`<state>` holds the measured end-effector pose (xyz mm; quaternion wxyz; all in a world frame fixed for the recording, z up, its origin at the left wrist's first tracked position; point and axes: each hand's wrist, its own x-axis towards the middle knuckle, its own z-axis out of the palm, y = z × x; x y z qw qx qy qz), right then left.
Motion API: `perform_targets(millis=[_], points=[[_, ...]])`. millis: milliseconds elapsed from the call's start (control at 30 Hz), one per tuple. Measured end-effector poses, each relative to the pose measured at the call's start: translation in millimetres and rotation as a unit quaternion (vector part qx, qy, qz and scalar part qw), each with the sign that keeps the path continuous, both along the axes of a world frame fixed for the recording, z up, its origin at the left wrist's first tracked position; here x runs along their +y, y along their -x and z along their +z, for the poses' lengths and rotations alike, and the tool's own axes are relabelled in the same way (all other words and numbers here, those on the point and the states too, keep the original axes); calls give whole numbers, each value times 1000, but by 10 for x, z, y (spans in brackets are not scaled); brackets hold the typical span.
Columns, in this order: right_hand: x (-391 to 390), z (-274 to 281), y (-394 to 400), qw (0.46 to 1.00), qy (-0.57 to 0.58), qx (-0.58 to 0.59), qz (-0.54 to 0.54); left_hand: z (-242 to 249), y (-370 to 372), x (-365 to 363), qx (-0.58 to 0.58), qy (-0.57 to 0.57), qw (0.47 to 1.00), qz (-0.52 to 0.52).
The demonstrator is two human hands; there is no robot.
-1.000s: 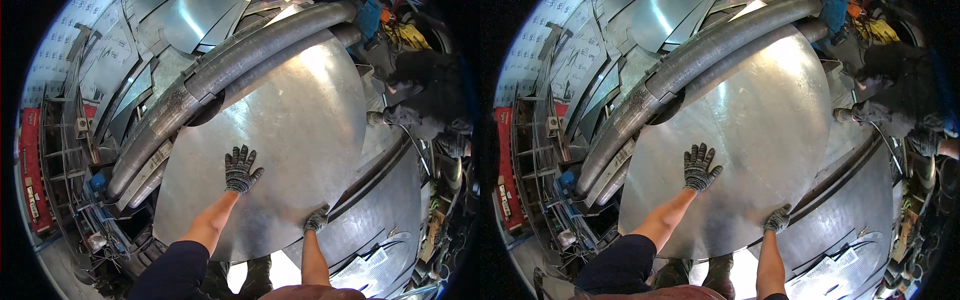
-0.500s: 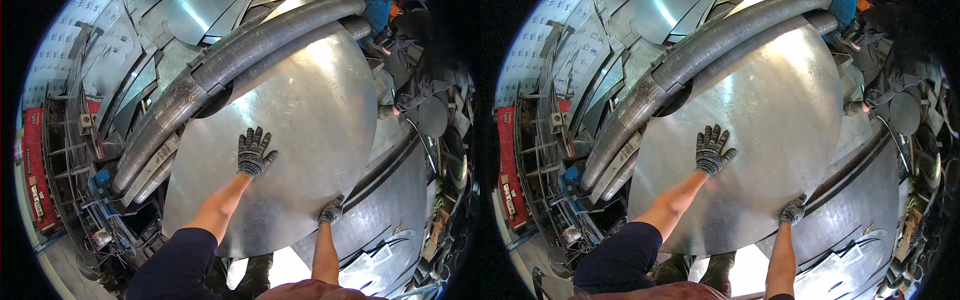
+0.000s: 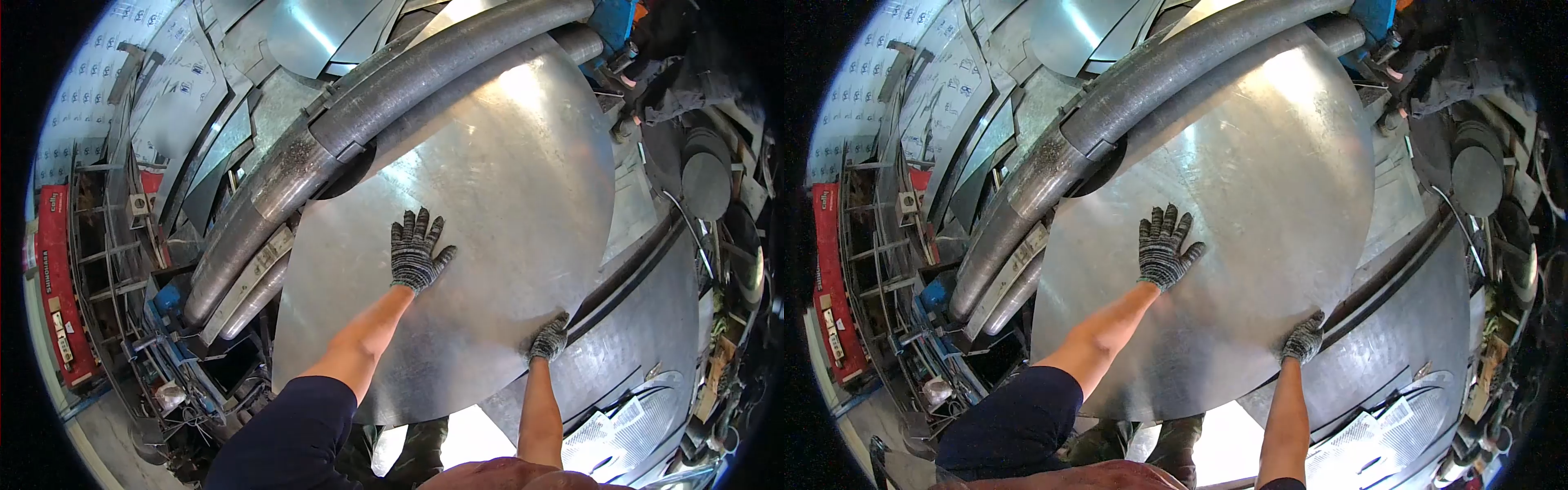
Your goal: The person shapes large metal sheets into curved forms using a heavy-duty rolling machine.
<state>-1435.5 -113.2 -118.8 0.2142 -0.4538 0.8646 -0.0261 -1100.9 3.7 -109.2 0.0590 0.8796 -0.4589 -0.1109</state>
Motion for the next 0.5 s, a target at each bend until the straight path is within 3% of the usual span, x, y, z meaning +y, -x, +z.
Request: perform_targets(millis=[500], points=[[-214, 184, -177, 999, -32, -7, 25, -14, -23, -117, -12, -17, 1000, 8]])
